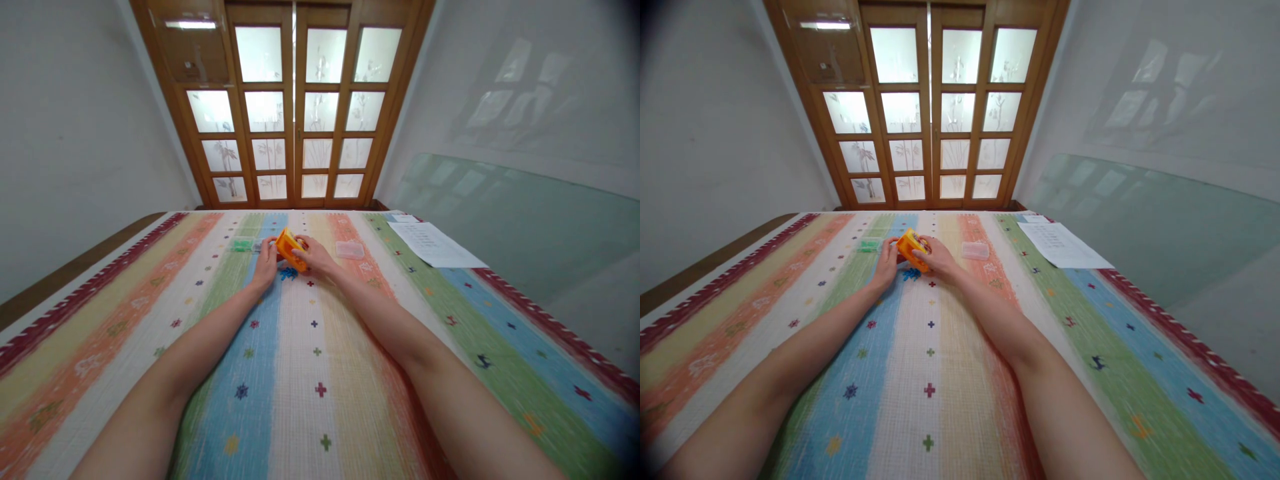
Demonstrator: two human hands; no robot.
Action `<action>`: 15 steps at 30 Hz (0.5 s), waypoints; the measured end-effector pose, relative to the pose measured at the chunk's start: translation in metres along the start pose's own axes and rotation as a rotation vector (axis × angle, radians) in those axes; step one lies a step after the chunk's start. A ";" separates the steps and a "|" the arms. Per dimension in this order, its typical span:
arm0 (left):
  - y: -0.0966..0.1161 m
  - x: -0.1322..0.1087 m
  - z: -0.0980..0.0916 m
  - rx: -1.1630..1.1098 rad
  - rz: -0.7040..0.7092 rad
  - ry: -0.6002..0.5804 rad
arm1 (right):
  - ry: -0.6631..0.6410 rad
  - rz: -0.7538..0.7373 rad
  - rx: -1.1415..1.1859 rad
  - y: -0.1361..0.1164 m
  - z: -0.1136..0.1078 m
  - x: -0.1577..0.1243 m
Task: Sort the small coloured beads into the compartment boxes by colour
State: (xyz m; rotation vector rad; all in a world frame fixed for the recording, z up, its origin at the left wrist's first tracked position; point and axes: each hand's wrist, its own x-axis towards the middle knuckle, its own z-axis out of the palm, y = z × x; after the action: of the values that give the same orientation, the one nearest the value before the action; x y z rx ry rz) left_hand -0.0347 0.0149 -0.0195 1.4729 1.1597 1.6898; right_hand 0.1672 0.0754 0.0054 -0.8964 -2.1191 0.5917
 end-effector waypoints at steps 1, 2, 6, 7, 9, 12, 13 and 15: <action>0.000 -0.001 0.000 0.012 0.000 0.019 | 0.008 -0.001 0.023 0.000 -0.001 0.000; 0.001 -0.001 0.001 0.021 0.005 0.032 | 0.015 -0.003 0.034 -0.001 -0.003 0.001; 0.000 -0.002 0.006 0.052 0.025 0.039 | 0.029 0.017 -0.005 -0.010 -0.014 0.003; -0.001 -0.002 0.007 0.040 0.004 0.030 | 0.031 0.021 -0.020 -0.013 -0.017 0.003; -0.002 0.000 0.008 -0.008 -0.053 0.010 | 0.029 0.018 -0.012 -0.016 -0.024 0.003; -0.003 0.003 0.004 -0.006 -0.101 0.026 | -0.052 0.011 0.105 -0.018 -0.036 0.001; -0.002 0.004 0.003 0.009 -0.108 0.036 | -0.095 0.012 0.150 -0.017 -0.040 0.000; 0.000 0.006 0.000 0.016 -0.119 0.038 | -0.156 0.004 0.220 -0.017 -0.048 0.000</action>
State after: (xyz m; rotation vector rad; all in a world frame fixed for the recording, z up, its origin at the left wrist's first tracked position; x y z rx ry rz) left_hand -0.0362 0.0201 -0.0167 1.3587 1.2580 1.6376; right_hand 0.1978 0.0706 0.0462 -0.7521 -2.1378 0.9035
